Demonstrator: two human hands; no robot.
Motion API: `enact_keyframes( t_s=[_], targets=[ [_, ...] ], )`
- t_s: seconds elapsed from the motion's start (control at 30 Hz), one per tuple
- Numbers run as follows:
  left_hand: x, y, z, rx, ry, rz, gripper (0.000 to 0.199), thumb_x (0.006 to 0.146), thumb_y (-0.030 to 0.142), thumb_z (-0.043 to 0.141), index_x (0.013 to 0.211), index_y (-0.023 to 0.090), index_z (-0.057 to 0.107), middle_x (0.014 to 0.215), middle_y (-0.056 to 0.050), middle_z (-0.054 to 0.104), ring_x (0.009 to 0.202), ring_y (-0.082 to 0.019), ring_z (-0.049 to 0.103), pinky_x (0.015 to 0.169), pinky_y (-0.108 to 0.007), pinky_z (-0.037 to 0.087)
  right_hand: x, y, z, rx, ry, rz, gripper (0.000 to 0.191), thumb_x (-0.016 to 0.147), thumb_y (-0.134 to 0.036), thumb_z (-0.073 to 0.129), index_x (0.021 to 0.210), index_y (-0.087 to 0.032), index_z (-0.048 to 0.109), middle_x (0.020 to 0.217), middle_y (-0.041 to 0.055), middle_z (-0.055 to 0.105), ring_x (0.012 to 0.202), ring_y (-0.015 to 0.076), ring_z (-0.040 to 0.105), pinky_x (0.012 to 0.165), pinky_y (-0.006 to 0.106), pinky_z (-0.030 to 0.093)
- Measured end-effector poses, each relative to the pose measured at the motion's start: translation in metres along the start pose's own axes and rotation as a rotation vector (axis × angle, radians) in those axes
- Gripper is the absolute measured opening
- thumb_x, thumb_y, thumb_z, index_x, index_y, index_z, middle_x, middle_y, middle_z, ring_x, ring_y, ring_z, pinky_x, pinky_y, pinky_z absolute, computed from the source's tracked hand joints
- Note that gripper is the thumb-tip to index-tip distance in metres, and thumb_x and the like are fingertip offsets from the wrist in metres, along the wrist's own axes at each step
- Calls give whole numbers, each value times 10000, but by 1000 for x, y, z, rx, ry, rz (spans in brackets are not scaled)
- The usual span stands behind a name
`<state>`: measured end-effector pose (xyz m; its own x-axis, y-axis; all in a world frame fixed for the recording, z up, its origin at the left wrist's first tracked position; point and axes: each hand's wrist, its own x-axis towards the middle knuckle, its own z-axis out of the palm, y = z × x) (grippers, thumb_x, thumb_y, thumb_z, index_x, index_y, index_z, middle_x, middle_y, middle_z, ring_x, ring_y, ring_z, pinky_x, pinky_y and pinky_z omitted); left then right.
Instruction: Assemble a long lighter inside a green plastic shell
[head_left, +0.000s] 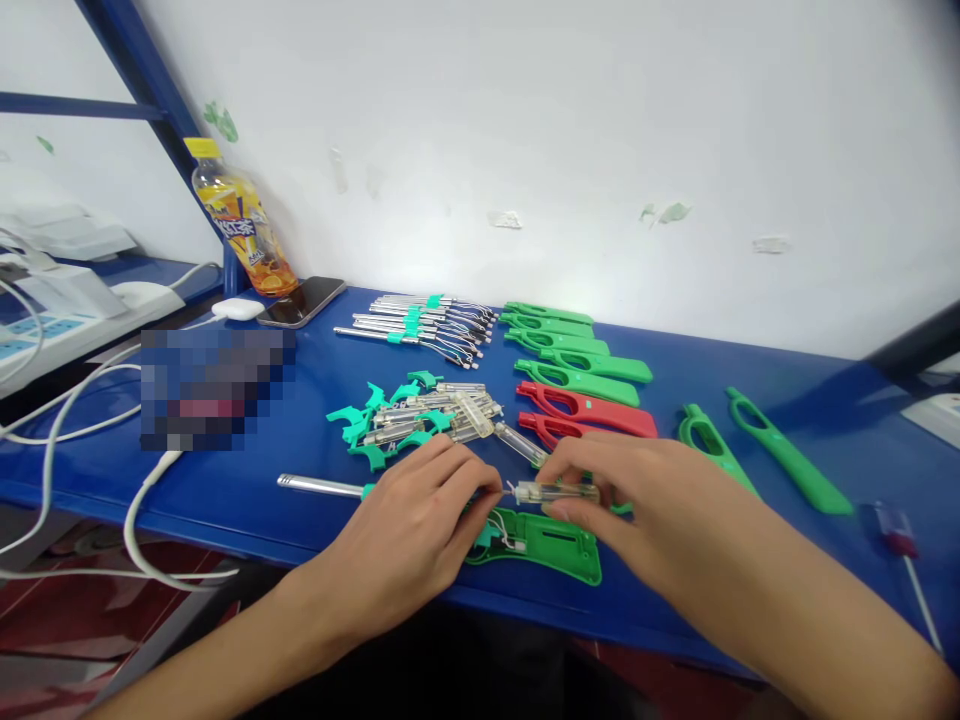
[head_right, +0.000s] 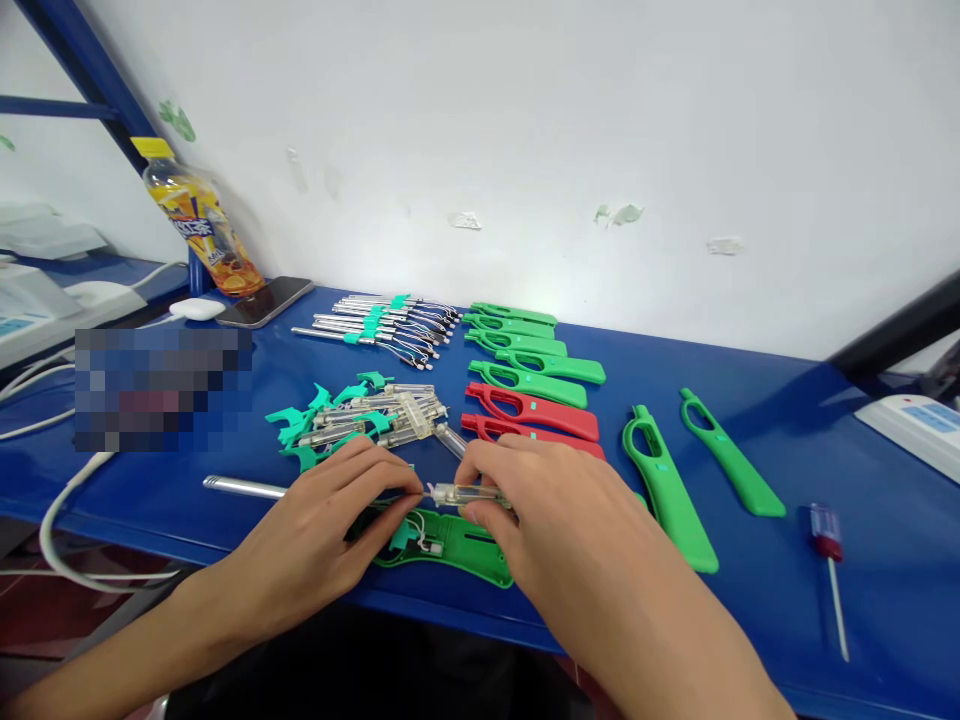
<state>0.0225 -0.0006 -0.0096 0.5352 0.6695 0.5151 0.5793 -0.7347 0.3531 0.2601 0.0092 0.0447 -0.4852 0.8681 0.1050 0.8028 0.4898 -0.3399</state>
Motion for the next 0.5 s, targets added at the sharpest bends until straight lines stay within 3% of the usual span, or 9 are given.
enact_keyframes(
  t_s=[0.5],
  targets=[
    [0,0,-2,12,-5,23,123,1085,105,535,1026,172,620,943,-31,681,853,-202,590,879,-387,482,0,-1,2,12,-16,-10,214,903,-121,759,950,-310,672,851,-89,751,681,162,672,581,296,381]
  ],
)
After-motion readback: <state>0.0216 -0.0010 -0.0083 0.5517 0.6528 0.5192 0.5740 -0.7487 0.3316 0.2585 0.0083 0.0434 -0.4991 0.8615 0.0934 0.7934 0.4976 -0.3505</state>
